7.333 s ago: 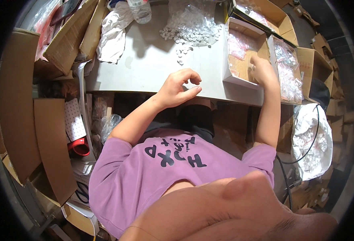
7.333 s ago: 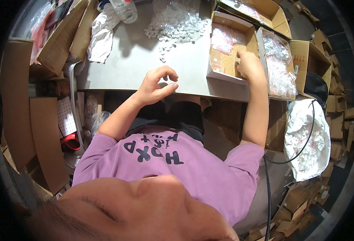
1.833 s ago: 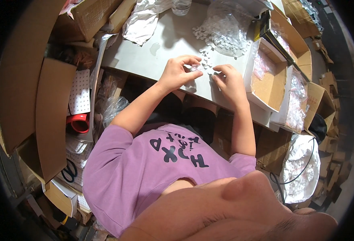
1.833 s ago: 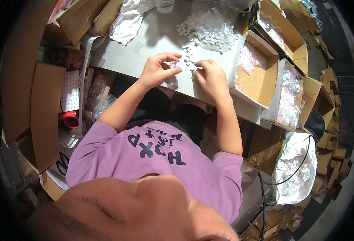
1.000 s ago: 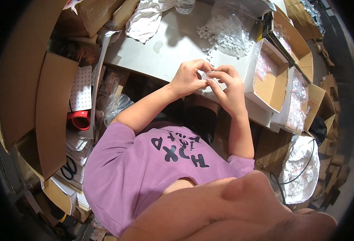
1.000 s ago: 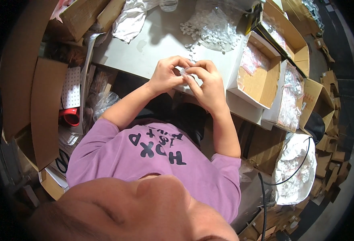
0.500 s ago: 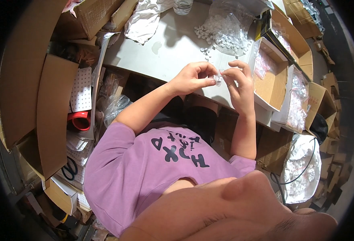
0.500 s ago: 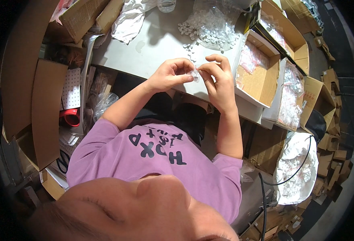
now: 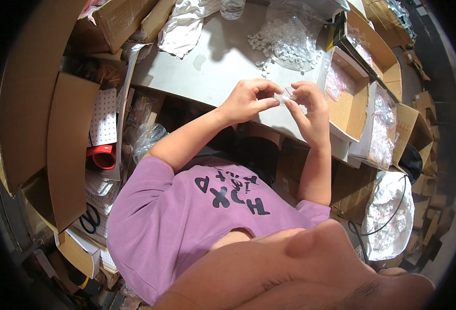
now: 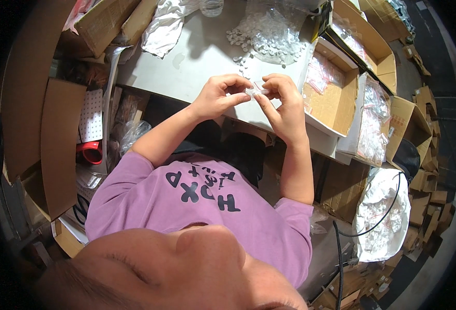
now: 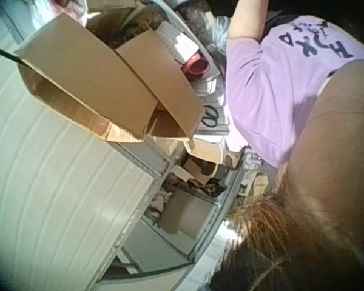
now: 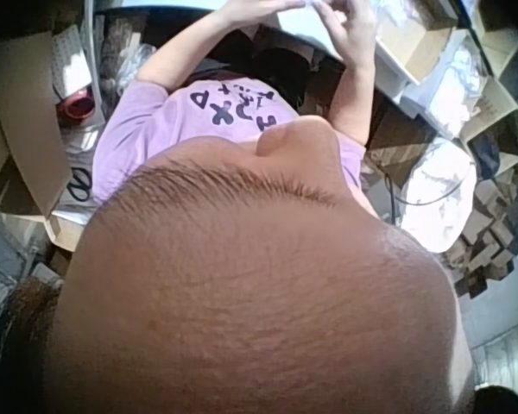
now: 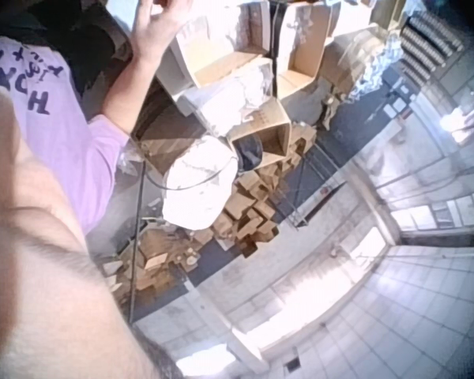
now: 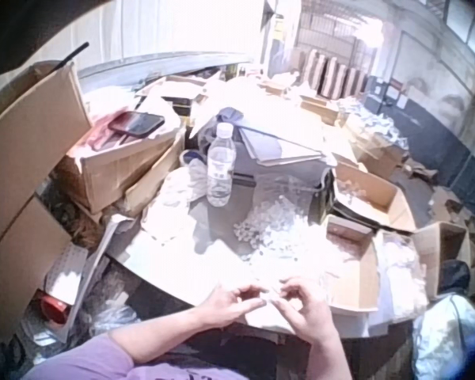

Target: The person picks up small white plastic parts from a table by hand, places them into small plastic bags, and puts the bags into a box.

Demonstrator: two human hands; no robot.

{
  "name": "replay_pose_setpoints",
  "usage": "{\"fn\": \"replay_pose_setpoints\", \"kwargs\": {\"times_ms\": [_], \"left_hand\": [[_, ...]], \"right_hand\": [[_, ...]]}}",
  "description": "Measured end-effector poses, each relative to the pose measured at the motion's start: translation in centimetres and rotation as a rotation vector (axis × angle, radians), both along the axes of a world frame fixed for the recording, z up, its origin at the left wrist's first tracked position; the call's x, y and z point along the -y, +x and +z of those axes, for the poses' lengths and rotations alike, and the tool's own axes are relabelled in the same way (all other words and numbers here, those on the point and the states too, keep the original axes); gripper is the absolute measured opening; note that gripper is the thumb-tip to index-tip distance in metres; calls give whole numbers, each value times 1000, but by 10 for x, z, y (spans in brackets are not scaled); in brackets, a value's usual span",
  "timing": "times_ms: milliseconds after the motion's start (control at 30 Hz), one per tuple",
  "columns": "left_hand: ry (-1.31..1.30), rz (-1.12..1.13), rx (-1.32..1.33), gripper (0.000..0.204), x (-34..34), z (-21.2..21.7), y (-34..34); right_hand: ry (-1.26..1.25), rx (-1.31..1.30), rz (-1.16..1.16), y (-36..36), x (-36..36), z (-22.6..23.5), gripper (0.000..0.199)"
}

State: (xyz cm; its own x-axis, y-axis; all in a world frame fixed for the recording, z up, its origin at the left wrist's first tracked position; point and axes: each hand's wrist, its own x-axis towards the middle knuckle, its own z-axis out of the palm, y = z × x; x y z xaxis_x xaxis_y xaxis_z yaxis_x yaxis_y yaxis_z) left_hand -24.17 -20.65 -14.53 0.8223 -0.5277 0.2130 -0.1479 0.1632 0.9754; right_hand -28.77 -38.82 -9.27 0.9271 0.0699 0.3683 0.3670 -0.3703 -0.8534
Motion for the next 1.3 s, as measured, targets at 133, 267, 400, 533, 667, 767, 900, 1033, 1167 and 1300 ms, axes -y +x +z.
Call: {"fn": "replay_pose_setpoints", "kwargs": {"times_ms": [133,267,400,533,667,767,900,1033,1167,1300], "left_hand": [[14,-8,43,22,0,4,1],[-2,61,281,17,4,10,5],[54,44,282,11,6,16,4],[103,47,257,7,4,14,0],[142,7,167,10,7,16,-3],[126,4,251,13,12,13,-4],[108,46,313,12,12,9,-4],[87,75,249,9,5,4,0],[87,65,211,12,0,-4,-1],[92,65,192,16,1,-9,0]], "right_hand": [[-167,-5,41,0,7,4,11],[-243,23,69,-2,8,8,12],[-119,-140,-4,-8,7,6,10],[-194,-166,24,-8,7,6,12],[-240,-144,42,-14,7,4,10],[-282,-66,-31,-22,8,3,10],[-189,-73,-255,-36,41,5,10],[-296,229,-971,-61,130,32,8],[-634,203,-1303,-79,221,26,13],[-915,77,-1319,-63,219,14,20]]}}
